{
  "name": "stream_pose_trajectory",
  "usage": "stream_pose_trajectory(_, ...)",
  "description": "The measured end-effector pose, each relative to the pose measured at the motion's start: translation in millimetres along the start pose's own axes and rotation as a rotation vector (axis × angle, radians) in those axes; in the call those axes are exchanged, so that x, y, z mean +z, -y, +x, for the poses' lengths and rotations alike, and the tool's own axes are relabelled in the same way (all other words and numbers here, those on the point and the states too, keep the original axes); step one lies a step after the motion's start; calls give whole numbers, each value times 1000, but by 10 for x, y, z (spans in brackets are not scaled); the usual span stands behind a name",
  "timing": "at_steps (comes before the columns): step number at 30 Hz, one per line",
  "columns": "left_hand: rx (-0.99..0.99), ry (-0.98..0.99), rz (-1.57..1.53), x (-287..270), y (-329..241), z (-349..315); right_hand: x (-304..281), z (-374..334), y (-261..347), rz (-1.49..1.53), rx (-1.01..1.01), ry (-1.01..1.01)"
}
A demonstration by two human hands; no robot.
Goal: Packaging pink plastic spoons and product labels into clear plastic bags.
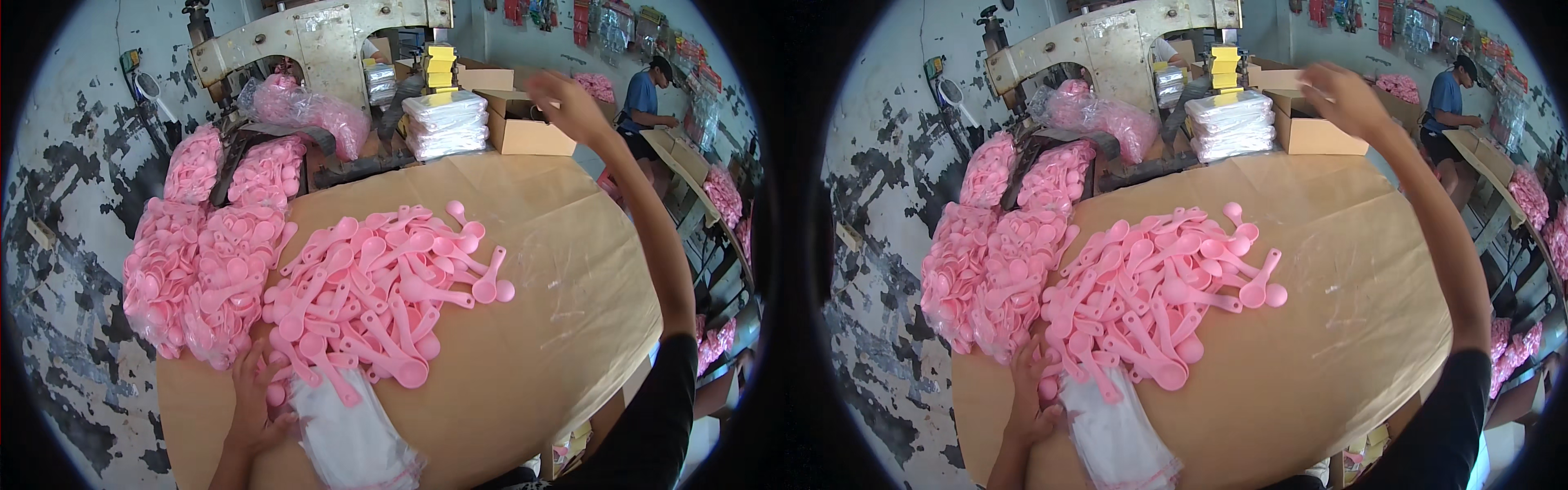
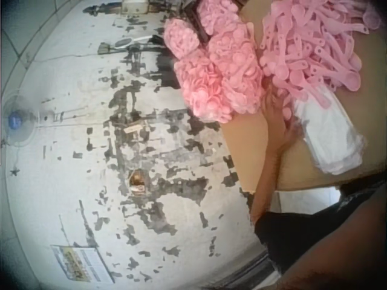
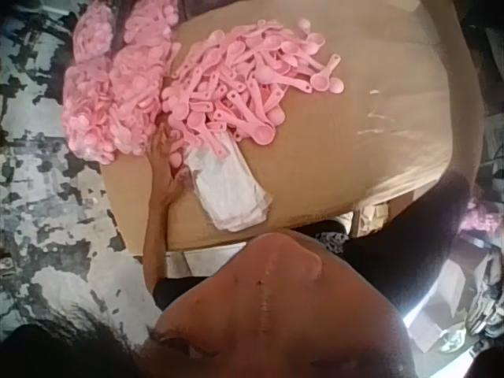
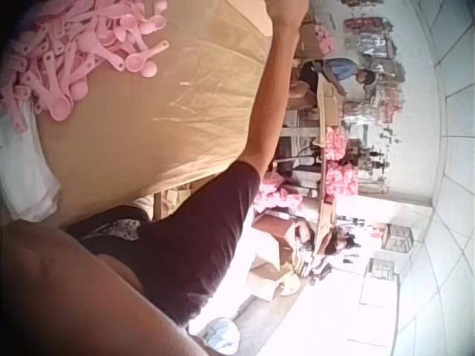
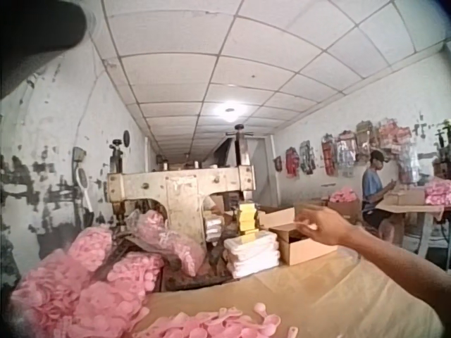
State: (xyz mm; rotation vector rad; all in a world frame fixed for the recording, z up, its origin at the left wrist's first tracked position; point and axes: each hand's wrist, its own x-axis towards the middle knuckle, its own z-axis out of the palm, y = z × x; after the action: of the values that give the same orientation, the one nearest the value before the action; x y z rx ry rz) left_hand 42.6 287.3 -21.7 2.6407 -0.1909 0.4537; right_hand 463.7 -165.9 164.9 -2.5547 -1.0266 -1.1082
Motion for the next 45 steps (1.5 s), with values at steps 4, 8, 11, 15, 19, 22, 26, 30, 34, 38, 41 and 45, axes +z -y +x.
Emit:
stream_pose_trajectory(4, -49, -49, -35, -33, 33, -25, 1048, 1341, -320, -95, 60, 40)
stream_pose_trajectory(8, -106, -92, 91, -138, -395, 212, 2028, 2328, -251, -116, 229, 23)
stream_pose_trajectory(11, -141, -54, 116, -100, -200, 258, 2574, 2331, -532, -304, 306, 88)
stream_pose_trajectory(15, -205, -28, 82, -55, -121, -40, 2630, 2339, -267, 32, 501, -95)
stream_pose_trajectory(19, -145, -102, 47, -1, 34, -4, 2604, 2255, -414, 171, 432, -265)
stream_pose_trajectory(22, -93, -109, 63, -30, -22, 58, 2181, 1927, -381, 177, 275, -330)
stream_pose_trajectory(26, -50, -173, 59, -60, -81, -60, 1278, 1437, 54, 314, -17, -300)
stream_pose_trajectory(30, 143, -240, 28, 45, 8, -51, 379, 366, 729, 611, -280, -204)
stream_pose_trajectory(34, 160, -214, -163, -113, -218, 52, -220, -796, 1643, 956, -368, 321)
stream_pose_trajectory(38, 272, 27, -218, -39, -1322, 514, -376, -1648, 2167, 1049, -468, 496)
stream_pose_trajectory(41, 187, 151, -70, 266, -1767, 599, -377, -1952, 2290, 1203, -446, 590)
stream_pose_trajectory(45, 101, 406, -42, 487, -1796, 632, -128, -2114, 2183, 1227, -436, 586)
